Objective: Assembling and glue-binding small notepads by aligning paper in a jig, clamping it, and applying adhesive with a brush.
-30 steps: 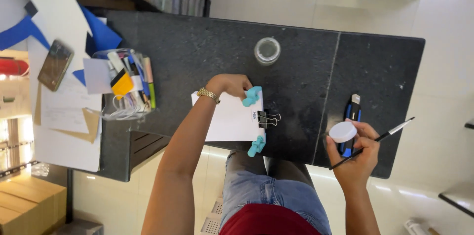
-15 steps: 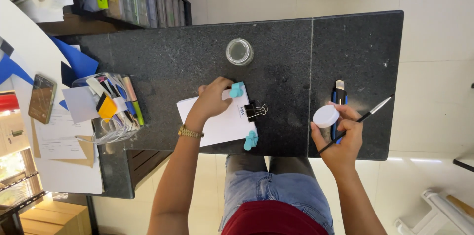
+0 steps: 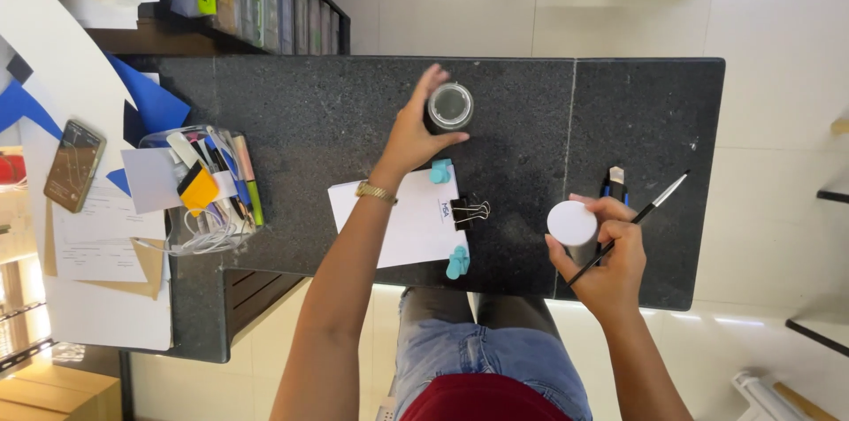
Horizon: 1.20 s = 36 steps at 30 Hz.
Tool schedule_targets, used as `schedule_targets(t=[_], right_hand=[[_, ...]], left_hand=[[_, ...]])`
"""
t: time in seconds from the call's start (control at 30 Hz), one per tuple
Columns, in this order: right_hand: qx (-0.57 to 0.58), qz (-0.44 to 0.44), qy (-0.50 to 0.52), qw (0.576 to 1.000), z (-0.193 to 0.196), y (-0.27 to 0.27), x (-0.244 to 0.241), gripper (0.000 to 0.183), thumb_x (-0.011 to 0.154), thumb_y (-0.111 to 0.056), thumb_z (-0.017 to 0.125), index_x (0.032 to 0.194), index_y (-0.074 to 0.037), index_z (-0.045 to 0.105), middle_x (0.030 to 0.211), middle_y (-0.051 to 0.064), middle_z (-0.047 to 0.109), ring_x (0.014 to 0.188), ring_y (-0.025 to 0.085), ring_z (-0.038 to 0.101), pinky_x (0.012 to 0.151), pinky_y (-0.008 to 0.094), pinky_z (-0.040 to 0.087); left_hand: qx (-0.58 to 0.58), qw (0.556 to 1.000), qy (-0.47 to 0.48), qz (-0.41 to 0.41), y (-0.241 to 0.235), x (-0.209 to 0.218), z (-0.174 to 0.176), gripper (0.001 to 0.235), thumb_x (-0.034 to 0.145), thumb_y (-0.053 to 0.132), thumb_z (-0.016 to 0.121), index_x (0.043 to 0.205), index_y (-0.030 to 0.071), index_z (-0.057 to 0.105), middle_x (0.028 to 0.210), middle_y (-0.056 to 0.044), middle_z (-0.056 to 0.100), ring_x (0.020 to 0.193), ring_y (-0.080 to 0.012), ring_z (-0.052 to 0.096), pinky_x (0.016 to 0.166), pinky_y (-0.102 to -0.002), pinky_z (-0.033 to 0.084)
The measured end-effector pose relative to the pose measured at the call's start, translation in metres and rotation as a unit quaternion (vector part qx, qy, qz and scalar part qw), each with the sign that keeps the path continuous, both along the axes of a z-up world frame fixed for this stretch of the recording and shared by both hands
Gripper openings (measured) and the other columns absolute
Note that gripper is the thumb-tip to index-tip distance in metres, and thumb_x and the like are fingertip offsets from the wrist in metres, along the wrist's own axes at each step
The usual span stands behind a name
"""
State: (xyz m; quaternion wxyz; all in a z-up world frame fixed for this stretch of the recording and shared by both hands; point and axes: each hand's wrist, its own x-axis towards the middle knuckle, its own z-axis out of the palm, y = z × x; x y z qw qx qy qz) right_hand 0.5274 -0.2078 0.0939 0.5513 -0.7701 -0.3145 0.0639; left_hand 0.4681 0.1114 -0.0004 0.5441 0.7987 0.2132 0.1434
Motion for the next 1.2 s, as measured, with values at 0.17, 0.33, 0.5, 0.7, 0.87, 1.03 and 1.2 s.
schedule_targets(t=[0.17, 0.33, 0.5, 0.7, 0.87, 1.03, 1.2], right_hand=[[0.014, 0.025, -0.013, 1.000, 0.020, 0.008, 0.004, 0.047, 0.080, 0.001, 0.083, 0.082, -0.005, 0.036, 0.128, 0.029, 0.061, 0.119, 0.048, 0.066, 0.099, 0.048, 0.052], [0.155, 0.077, 0.114, 0.978, 0.030, 0.020, 0.022, 0.047, 0.083, -0.004, 0.077, 0.084, -0.014, 0.030, 0.133, 0.028, 0.062, 0.129, 0.037, 0.062, 0.113, 0.041, 0.041], [0.327, 0.166, 0.233, 0.901, 0.077, 0.067, 0.029, 0.042, 0.083, -0.009, 0.071, 0.089, -0.018, 0.032, 0.145, 0.032, 0.052, 0.132, 0.034, 0.059, 0.110, 0.044, 0.045], [0.412, 0.341, 0.320, 0.782, 0.137, 0.107, 0.001, 0.037, 0.086, -0.015, 0.073, 0.090, -0.017, 0.036, 0.147, 0.037, 0.047, 0.138, 0.046, 0.051, 0.117, 0.063, 0.034], [0.357, 0.417, 0.293, 0.782, 0.175, 0.107, -0.020, 0.036, 0.089, -0.011, 0.071, 0.090, -0.015, 0.036, 0.140, 0.044, 0.049, 0.133, 0.052, 0.055, 0.107, 0.061, 0.044], [0.297, 0.499, 0.238, 0.779, 0.213, 0.114, -0.037, 0.031, 0.089, -0.004, 0.068, 0.088, -0.014, 0.038, 0.130, 0.050, 0.055, 0.089, 0.030, 0.064, 0.072, 0.036, 0.049], [0.299, 0.552, 0.222, 0.746, 0.212, 0.115, -0.037, 0.026, 0.090, 0.002, 0.066, 0.087, -0.011, 0.044, 0.124, 0.055, 0.056, 0.115, 0.056, 0.060, 0.073, 0.038, 0.047]], left_hand=[[0.023, 0.999, -0.029, 0.037, 0.000, 0.008, -0.004, 0.076, 0.070, 0.029, 0.099, 0.136, 0.016, 0.064, 0.128, -0.004, 0.072, 0.124, -0.0263, 0.065, 0.111, -0.044, 0.049], [-0.014, 0.985, -0.168, 0.027, 0.008, -0.002, 0.092, 0.067, 0.062, 0.022, 0.102, 0.119, 0.011, 0.069, 0.111, -0.006, 0.073, 0.112, -0.0265, 0.070, 0.104, -0.042, 0.053], [-0.140, 0.945, -0.279, -0.097, -0.022, -0.029, 0.181, 0.070, 0.060, 0.028, 0.099, 0.118, 0.003, 0.067, 0.109, -0.014, 0.074, 0.108, -0.0261, 0.070, 0.101, -0.048, 0.052], [-0.214, 0.902, -0.283, -0.244, -0.060, -0.071, 0.219, 0.060, 0.066, 0.039, 0.092, 0.110, 0.004, 0.070, 0.103, -0.014, 0.074, 0.098, -0.0247, 0.071, 0.093, -0.048, 0.055], [-0.244, 0.884, -0.267, -0.297, -0.065, -0.096, 0.219, 0.057, 0.071, 0.039, 0.091, 0.111, 0.004, 0.072, 0.103, -0.010, 0.075, 0.097, -0.0202, 0.070, 0.089, -0.043, 0.057], [-0.283, 0.850, -0.221, -0.386, -0.057, -0.118, 0.220, 0.053, 0.080, 0.047, 0.086, 0.115, 0.010, 0.073, 0.105, -0.007, 0.076, 0.099, -0.0158, 0.069, 0.089, -0.040, 0.057], [-0.374, 0.787, -0.215, -0.441, -0.061, -0.131, 0.220, 0.048, 0.083, 0.043, 0.084, 0.115, 0.009, 0.075, 0.100, -0.004, 0.077, 0.092, -0.0117, 0.069, 0.082, -0.033, 0.057]])
